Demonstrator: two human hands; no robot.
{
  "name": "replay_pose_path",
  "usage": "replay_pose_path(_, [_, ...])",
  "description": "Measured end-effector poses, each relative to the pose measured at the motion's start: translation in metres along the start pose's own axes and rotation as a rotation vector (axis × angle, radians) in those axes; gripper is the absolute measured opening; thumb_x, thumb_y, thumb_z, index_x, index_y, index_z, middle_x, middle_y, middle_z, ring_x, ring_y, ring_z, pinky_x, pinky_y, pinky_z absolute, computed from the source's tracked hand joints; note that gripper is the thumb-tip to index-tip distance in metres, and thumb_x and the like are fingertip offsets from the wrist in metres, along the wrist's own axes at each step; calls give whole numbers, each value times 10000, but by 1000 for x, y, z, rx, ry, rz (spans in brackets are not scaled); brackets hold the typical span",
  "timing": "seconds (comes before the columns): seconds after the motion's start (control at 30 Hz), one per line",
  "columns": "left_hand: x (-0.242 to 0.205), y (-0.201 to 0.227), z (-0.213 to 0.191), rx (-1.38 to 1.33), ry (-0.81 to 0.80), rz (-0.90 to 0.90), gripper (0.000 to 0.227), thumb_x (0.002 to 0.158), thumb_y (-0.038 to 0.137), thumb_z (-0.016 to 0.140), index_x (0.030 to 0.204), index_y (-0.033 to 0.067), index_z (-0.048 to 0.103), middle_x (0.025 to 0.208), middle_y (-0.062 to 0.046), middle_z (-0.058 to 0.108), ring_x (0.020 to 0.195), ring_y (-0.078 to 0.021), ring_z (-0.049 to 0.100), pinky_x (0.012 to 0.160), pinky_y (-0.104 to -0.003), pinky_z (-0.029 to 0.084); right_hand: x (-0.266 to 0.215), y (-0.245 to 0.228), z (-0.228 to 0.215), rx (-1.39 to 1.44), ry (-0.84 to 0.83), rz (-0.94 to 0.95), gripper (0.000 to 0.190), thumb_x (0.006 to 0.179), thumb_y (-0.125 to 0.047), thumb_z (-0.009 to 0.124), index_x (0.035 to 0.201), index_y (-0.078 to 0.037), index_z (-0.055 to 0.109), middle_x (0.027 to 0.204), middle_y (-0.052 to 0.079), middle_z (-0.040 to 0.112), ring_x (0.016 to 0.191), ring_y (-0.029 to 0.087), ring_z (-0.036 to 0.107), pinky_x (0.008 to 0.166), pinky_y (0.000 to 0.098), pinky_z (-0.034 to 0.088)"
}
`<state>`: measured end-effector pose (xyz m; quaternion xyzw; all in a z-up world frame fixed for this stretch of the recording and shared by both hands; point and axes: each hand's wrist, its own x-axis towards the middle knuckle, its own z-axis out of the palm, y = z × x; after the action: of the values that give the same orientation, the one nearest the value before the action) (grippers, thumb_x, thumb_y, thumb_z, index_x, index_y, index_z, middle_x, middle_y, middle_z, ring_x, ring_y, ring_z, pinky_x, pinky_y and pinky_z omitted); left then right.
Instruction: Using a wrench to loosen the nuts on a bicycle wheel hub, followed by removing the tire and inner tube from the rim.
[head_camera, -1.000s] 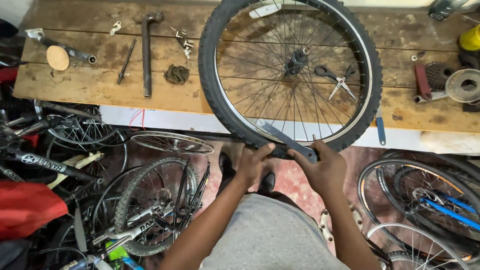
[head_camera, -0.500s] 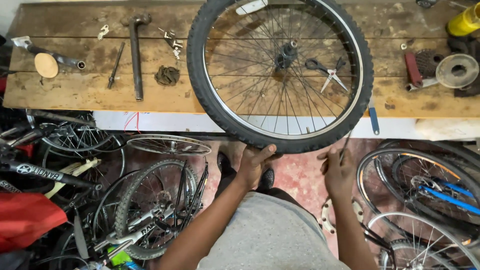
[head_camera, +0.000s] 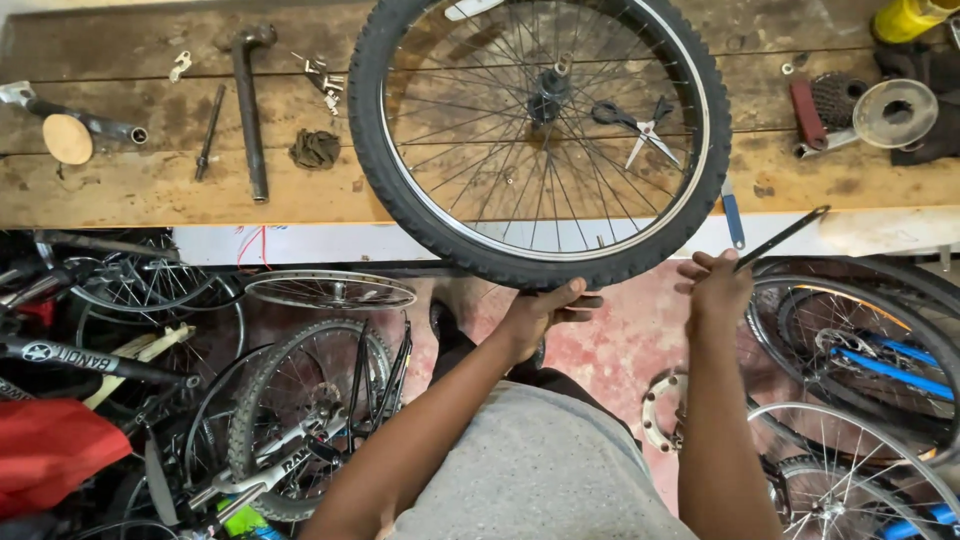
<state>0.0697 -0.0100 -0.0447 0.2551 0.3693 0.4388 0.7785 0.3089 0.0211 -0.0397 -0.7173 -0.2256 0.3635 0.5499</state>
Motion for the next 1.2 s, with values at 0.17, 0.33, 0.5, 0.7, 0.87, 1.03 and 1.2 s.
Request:
replay_pose_path(0.17, [0, 4, 1, -26, 17, -11, 454, 891, 289, 754, 1218, 0, 627, 1207, -145, 678, 994, -316, 700, 809, -409, 603, 60, -7, -9, 2, -128, 109, 280, 1088, -248, 330, 904, -85, 464, 963, 165, 717, 751, 237, 757, 402, 246, 537])
replay_pose_path(0.33, [-3, 7, -2, 31, -29, -18, 468, 908, 323, 734, 1254, 28, 625, 1224, -131, 679, 1022, -323, 692, 842, -439, 581, 95, -17, -10, -75, -137, -46, 186, 1052, -139, 379, 898, -109, 477, 761, 32, 661, 630, 82, 667, 475, 160, 522])
replay_pose_path(0.5, [-5, 6, -8, 41, -20, -49, 485, 894, 337, 744, 1255, 37, 622, 1229, -130, 680, 1008, -324, 698, 825, -441, 582, 75, -9, -8, -119, -43, -211, 256, 1106, -199, 405, 985, -82, 597, 743, 14, 599, 591, 65, 557, 511, 136, 459])
replay_pose_path(0.7, [4, -4, -15, 53, -34, -59, 509, 899, 346, 742, 1300, 65, 604, 1274, -112, 660, 1022, -316, 693, 847, -445, 557, 80, -29, 1, -34, -191, -176, 305, 1111, -175, 418, 862, -70, 558, 712, 29, 571, 613, 79, 624, 535, 138, 525])
replay_pose_path(0.87, [2, 2, -12, 63, -53, -46, 525, 907, 341, 739, 1312, 44, 586, 1297, -143, 636, 1033, -333, 682, 846, -447, 548, 118, -43, 14, -53, -204, -223, 346, 1114, -174, 402, 808, -120, 556, 745, 36, 612, 680, 102, 639, 638, 188, 506])
replay_pose_path(1.03, [-20, 61, 25, 233, 51, -256, 615, 765, 485, 664, 1175, 27, 694, 1205, -157, 698, 1114, -277, 659, 1017, -420, 489, 130, -40, 15, -12, -209, -183, 336, 1075, -257, 391, 784, -142, 514, 1072, 83, 740, 761, 112, 625, 658, 255, 485])
replay_pose_path(1.2, [-32, 73, 25, 194, 8, -89, 533, 735, 393, 756, 1136, 47, 692, 1174, -118, 700, 1104, -320, 691, 891, -421, 555, 34, -61, 5, -268, -100, -393, 318, 1131, -292, 398, 1011, -83, 606, 749, 45, 636, 674, 166, 630, 740, 371, 516])
